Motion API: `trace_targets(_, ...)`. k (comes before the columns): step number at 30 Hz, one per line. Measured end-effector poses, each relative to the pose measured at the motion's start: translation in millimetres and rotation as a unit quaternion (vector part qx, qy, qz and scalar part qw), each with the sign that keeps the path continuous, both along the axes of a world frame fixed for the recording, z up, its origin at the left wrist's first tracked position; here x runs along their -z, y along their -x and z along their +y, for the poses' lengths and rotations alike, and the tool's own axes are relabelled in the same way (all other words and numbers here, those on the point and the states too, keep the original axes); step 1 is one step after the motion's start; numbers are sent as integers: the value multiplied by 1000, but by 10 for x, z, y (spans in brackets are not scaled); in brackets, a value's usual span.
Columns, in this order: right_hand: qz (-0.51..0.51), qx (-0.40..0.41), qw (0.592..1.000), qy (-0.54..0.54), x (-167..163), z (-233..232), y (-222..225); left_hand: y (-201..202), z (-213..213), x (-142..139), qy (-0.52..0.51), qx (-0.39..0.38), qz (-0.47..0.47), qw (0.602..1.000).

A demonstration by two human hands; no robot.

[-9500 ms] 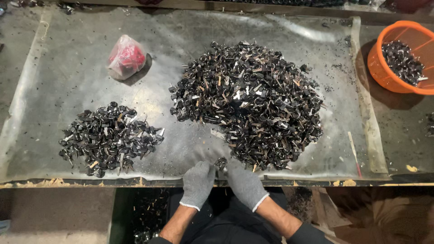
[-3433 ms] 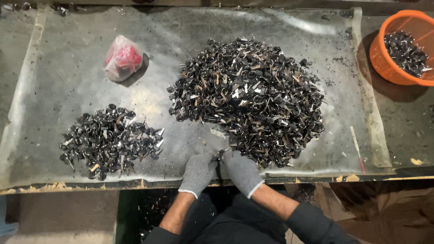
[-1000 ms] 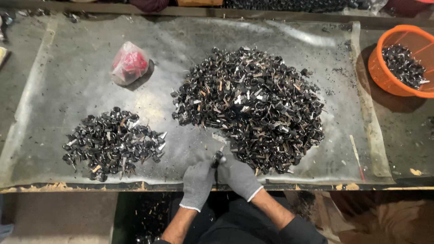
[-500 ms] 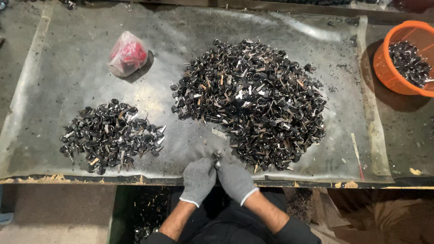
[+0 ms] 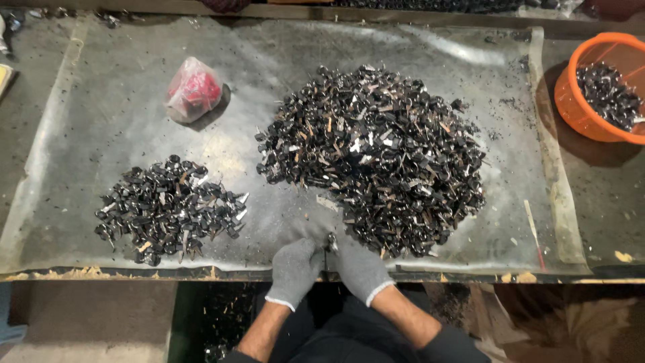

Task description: The person, wearing gloves, picks small black metal hook-shaped parts one at a time from a large pile on the workbench and places them into a separate smaller pile to the left. The sorting continues steadily across the episode, with an orange bucket of parts at the side of the table.

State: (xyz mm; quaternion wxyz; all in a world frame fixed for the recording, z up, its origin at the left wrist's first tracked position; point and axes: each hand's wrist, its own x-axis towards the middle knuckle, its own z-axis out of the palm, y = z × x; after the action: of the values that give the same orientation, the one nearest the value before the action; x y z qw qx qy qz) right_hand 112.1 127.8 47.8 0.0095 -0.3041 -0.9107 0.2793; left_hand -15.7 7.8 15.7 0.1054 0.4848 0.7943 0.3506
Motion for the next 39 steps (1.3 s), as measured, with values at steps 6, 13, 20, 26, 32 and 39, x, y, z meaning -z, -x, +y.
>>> trace_targets(6, -191, 17, 975, 109, -135, 29, 34, 32, 5, -146, -72, -65, 100, 990)
trace_targets(13, -83, -46, 993, -67, 253, -163, -255, -83, 422, -301, -172, -2, 31, 985)
trace_targets(20, -141, -43, 989, 27, 273, -42, -258, -53, 789, -258, 42, 35, -336, 940)
trace_targets(26, -118, -42, 990, 59, 235, -50, -250, -36, 681, -72, -31, 92, -75, 992)
trace_targets(32, -98, -68, 992, 37, 362, -22, -254, 19, 813, -93, -22, 128, -22, 991)
trace_targets(39, -126, 19, 990, 60, 274, -24, -204, -52, 331, -170, -44, 79, -153, 984)
